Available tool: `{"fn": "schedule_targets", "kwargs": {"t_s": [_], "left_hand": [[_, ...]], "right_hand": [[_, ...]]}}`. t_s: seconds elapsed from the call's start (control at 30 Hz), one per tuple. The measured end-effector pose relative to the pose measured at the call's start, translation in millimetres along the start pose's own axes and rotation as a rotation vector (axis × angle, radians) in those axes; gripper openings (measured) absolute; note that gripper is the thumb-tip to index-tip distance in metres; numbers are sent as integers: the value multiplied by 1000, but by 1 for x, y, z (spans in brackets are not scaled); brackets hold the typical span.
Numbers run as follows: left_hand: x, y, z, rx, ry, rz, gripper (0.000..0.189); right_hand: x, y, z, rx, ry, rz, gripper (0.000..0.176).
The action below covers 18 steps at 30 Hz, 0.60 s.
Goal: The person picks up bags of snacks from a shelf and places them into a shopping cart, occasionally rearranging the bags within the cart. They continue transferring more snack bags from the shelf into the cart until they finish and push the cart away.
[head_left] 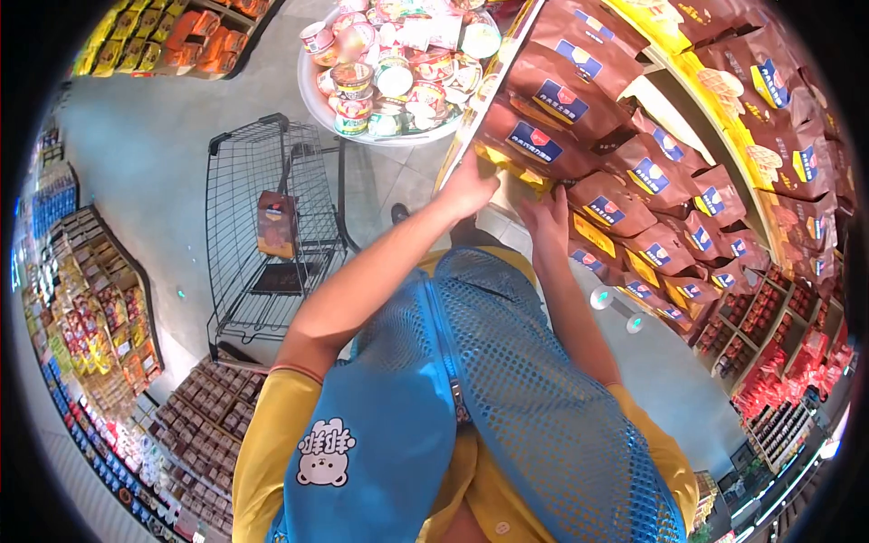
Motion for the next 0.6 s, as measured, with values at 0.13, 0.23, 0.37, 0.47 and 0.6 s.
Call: {"fn": "schedule_targets", "kwargs": {"t_s": [0.13, 0.23, 0.37, 0.47, 0.6], "left_hand": [[-55, 2, 4, -38, -91, 260, 85], [-54, -2, 3, -93, -124, 251, 84], [-42, 0, 4, -146, -22, 215, 73], [-27, 1, 2, -143, 78, 20, 63], [-94, 60, 26, 21, 16, -210, 52]], "right_hand": [[36, -6, -8, -29, 99, 92, 81], [34, -18, -3, 45, 150, 238, 81], [38, -12, -15, 46, 245, 347, 76], [39, 8, -7, -9, 349, 419, 70], [68, 61, -1, 56, 879, 463, 51]]}}
Point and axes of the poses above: each hand's wrist, its own y-axis away from the middle knuckle, its own z-axis out of the back of the hand, x = y × z, the point moved 8 cm from there along -y, towards the middle knuckle, and after that the axes turned 2 degrees about -z, right-handed, at the moved point
